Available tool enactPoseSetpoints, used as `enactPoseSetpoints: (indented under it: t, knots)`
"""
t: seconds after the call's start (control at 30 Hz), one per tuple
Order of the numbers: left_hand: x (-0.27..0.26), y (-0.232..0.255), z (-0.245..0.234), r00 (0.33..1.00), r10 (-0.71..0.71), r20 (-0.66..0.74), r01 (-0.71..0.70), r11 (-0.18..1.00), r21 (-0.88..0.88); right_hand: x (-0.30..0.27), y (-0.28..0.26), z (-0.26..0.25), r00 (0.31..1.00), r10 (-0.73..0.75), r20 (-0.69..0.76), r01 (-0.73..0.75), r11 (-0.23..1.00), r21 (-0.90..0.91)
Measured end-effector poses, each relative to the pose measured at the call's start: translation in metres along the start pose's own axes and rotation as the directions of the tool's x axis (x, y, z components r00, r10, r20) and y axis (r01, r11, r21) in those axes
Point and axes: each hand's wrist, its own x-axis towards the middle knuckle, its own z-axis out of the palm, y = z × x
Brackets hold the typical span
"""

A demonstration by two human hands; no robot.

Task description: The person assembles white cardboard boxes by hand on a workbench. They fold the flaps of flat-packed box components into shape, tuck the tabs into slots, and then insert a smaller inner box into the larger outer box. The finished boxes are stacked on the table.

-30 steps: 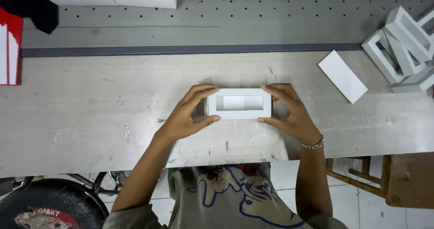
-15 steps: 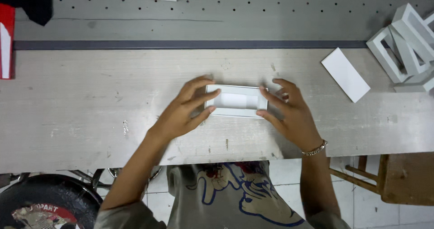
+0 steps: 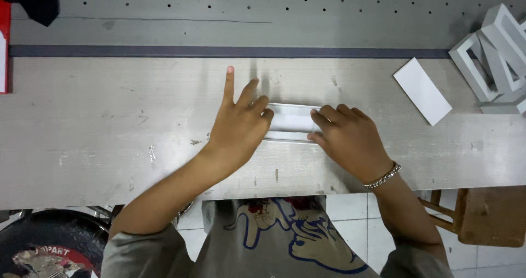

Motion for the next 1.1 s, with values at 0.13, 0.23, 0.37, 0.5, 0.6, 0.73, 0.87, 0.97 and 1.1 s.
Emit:
enactPoseSetpoints:
  t: [0.13, 0.23, 0.37, 0.5, 0.6, 0.73, 0.87, 0.97, 1.1]
  knots:
    - [0.004, 0.008, -0.004, 0.999, -0.006, 0.042, 0.006, 1.000, 0.000, 0.003, -0.002, 0.004, 1.000, 0.013, 0.028, -0.011, 0.997, -0.071]
    - [0.003, 0.006, 0.009, 0.999, -0.005, -0.052, 0.006, 1.000, 0.009, 0.003, -0.004, 0.014, 1.000, -0.004, 0.011, 0.005, 0.992, -0.123]
    - [0.006, 0.001, 0.017, 0.993, 0.009, -0.119, -0.005, 1.000, 0.027, 0.005, -0.009, 0.013, 1.000, -0.013, 0.010, 0.015, 0.985, -0.172]
    - [0.002, -0.018, 0.058, 0.997, 0.004, -0.077, -0.012, 0.995, -0.097, 0.004, -0.012, 0.001, 1.000, 0.003, 0.008, -0.002, 0.989, -0.147]
    - [0.005, -0.016, 0.000, 0.987, -0.044, 0.157, 0.077, 0.975, -0.210, -0.004, -0.002, 0.019, 0.998, 0.054, -0.028, -0.053, 0.998, 0.041]
    - [-0.002, -0.002, 0.013, 0.979, -0.111, 0.169, 0.137, 0.979, -0.151, 0.002, -0.009, -0.007, 0.987, 0.122, -0.107, -0.104, 0.981, 0.162]
    - [-0.008, 0.012, -0.001, 0.962, -0.195, 0.192, 0.228, 0.960, -0.163, 0.004, -0.022, -0.017, 0.969, 0.154, -0.193, -0.062, 0.908, 0.414]
    - [-0.018, 0.026, -0.018, 0.981, -0.108, 0.164, 0.156, 0.937, -0.314, 0.001, -0.020, 0.001, 0.978, 0.157, -0.140, -0.054, 0.831, 0.553]
    - [-0.032, 0.033, 0.008, 0.991, 0.067, -0.113, -0.110, 0.892, -0.439, 0.004, -0.013, 0.032, 0.971, 0.154, -0.182, 0.055, 0.600, 0.798]
